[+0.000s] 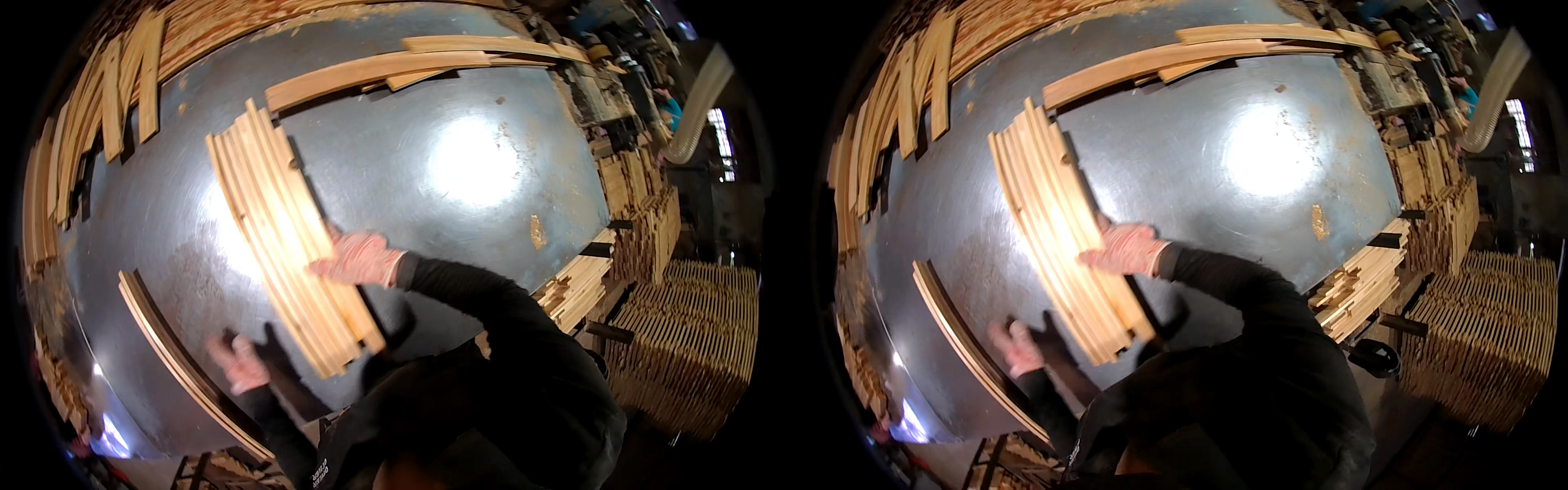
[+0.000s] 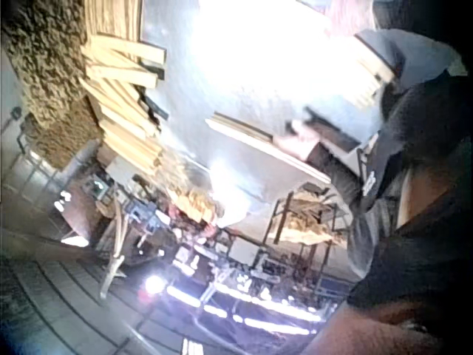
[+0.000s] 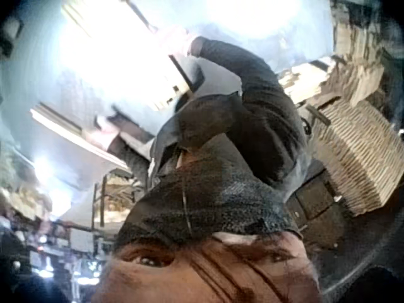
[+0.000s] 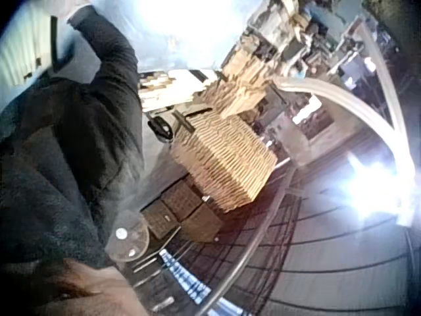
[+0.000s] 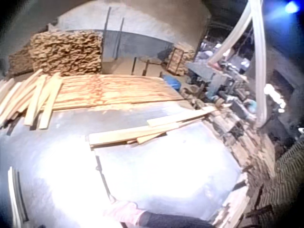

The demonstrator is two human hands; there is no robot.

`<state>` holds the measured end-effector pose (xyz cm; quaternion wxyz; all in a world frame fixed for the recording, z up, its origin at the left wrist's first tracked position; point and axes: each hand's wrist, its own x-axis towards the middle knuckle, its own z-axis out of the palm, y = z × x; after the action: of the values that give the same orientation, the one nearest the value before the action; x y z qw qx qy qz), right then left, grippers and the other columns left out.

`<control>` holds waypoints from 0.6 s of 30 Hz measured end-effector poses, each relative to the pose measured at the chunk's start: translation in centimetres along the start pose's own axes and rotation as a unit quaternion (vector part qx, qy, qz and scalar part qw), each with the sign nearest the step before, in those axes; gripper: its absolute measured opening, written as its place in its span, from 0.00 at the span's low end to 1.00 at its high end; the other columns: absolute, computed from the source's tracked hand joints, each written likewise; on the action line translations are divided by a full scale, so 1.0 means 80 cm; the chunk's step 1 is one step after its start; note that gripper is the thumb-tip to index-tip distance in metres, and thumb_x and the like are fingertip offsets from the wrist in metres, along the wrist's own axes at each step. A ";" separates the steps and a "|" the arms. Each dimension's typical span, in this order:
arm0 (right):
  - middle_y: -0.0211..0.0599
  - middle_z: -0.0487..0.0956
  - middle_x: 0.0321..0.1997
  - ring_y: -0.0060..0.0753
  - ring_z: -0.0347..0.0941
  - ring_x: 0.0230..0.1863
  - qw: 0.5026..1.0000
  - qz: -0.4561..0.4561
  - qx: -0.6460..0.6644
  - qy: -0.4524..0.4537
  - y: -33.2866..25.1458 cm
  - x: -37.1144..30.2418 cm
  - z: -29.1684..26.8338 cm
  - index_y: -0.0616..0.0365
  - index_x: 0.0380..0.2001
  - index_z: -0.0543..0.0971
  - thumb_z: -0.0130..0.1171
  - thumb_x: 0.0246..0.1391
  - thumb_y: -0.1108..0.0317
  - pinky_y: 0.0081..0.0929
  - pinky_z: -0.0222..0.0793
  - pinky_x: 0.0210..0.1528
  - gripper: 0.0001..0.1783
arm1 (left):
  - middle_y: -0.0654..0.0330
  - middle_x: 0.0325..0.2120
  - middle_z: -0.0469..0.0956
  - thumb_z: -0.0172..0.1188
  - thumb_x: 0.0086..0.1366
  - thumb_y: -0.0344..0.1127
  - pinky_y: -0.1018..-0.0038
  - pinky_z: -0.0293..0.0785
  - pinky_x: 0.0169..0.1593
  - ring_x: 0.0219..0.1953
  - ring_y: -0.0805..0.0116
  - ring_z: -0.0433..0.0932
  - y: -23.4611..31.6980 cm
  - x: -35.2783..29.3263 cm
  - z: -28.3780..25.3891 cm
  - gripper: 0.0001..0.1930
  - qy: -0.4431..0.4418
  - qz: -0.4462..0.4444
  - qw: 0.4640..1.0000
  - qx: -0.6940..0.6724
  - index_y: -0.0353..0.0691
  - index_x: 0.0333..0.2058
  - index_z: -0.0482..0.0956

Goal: The person repeatedly picks up thin wooden planks from a metal table and stacks them into a neat pile. They handle the planks one at a time or in small groups, aligning them carefully before adding them to the growing stack.

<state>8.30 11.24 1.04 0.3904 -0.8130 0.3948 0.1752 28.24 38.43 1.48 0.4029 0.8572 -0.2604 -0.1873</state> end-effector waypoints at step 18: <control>0.65 0.52 0.71 0.61 0.43 0.73 0.881 0.099 0.179 0.426 0.257 0.048 -0.192 0.69 0.69 0.48 0.56 0.51 0.32 0.47 0.40 0.72 0.59 | 0.47 0.64 0.63 0.55 0.66 0.44 0.59 0.53 0.69 0.68 0.51 0.57 0.408 0.346 0.366 0.33 -0.109 0.428 0.879 0.181 0.36 0.65 0.58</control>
<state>-5.68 -10.45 -1.67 0.3044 -0.6819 0.6263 -0.2238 25.02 -13.06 6.41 0.2510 0.6944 -0.6733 -0.0383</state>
